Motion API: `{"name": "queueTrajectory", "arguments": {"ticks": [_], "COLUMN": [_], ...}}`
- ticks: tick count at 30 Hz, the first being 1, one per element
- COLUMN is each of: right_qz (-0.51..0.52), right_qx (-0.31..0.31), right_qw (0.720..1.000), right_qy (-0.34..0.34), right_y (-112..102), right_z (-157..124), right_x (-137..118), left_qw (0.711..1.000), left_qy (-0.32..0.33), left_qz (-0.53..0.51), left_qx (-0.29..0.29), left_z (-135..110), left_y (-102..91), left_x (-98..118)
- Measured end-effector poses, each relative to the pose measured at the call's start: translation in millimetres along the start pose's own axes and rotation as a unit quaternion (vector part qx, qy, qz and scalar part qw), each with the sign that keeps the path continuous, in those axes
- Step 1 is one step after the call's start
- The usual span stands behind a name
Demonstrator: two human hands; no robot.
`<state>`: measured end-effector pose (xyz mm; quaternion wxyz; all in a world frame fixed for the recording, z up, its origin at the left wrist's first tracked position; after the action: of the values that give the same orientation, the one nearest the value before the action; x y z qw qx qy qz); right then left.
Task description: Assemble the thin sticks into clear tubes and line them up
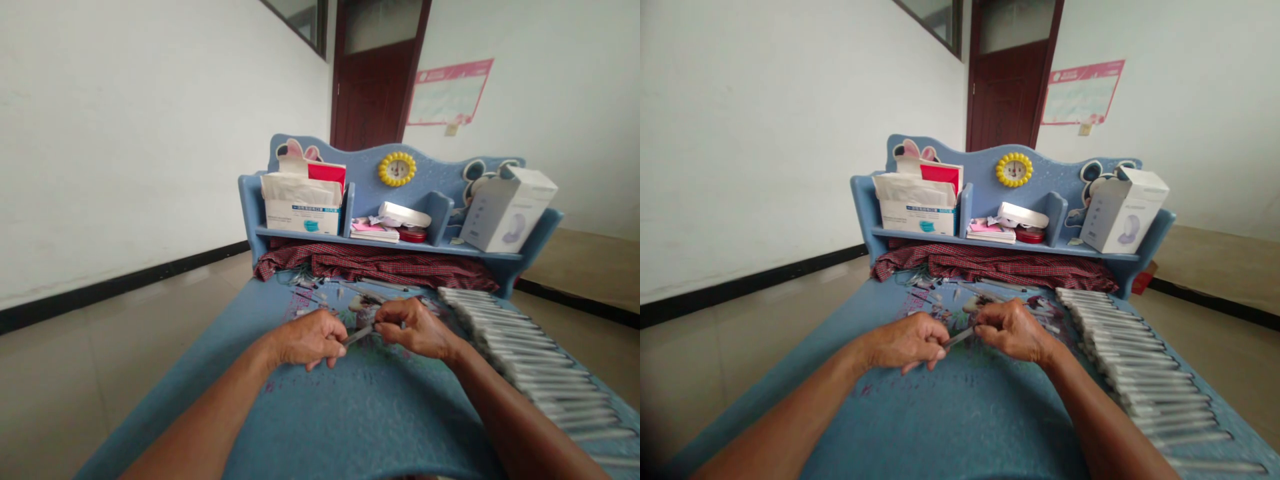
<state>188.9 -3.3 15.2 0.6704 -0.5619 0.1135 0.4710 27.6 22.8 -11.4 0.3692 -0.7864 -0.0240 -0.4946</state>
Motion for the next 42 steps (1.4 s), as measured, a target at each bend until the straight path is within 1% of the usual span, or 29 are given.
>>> {"name": "queueTrajectory", "arguments": {"ticks": [4,6,8,11,15,17,20,23,27,30,33,36,39,42], "right_qz": [0.032,0.059,0.081,0.103,0.137,0.153,0.173,0.193,0.222,0.267,0.276,0.235,0.186,0.183], "right_qx": [-0.073,-0.094,-0.101,-0.103,-0.107,-0.100,-0.084,-0.080,-0.063,-0.050,-0.046,-0.055,-0.058,-0.058], "right_qw": [0.996,0.993,0.989,0.985,0.978,0.976,0.977,0.974,0.968,0.958,0.955,0.964,0.971,0.966], "right_qy": [0.026,0.049,0.069,0.091,0.117,0.115,0.096,0.092,0.094,0.096,0.099,0.110,0.135,0.174], "right_y": [11,16,20,24,25,25,22,20,21,24,28,32,34,37], "right_z": [-1,-1,-2,-2,-2,-2,0,1,1,2,4,4,4,4], "right_x": [8,13,17,20,24,26,26,25,21,20,23,26,28,30], "left_qw": [0.999,0.998,0.996,0.995,0.994,0.994,0.998,0.998,0.999,0.999,0.999,0.997,0.993,0.984], "left_qy": [-0.019,-0.026,-0.032,-0.036,0.007,0.014,-0.011,-0.026,-0.019,-0.020,-0.019,-0.007,-0.011,0.003], "left_qz": [0.037,0.058,0.076,0.090,0.106,0.098,0.068,0.054,0.040,0.033,0.050,0.073,0.106,0.161], "left_qx": [0.004,0.011,0.019,0.022,0.036,0.038,0.013,-0.001,-0.022,-0.028,-0.008,0.029,0.051,0.079], "left_z": [0,0,0,-1,-1,-1,-2,-3,-4,-4,-2,0,2,4], "left_y": [-0.9,-1.8,-3.0,-3.9,-6.3,-7.0,-4.7,-2.5,-1.4,-3.8,-7.6,-10.6,-11.2,-12.9], "left_x": [0,-1,0,1,6,7,4,1,-2,-3,-4,-2,-2,-1]}}
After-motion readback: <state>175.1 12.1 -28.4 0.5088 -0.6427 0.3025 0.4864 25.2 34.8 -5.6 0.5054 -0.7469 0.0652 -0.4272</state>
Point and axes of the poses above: each hand's wrist, its own z-axis towards the middle knuckle, its own y-axis out of the palm, x = y × z, the point moved 5 cm from there along z, towards the middle knuckle, and after that the axes turned 4 degrees about x, right-handed, at the moved point
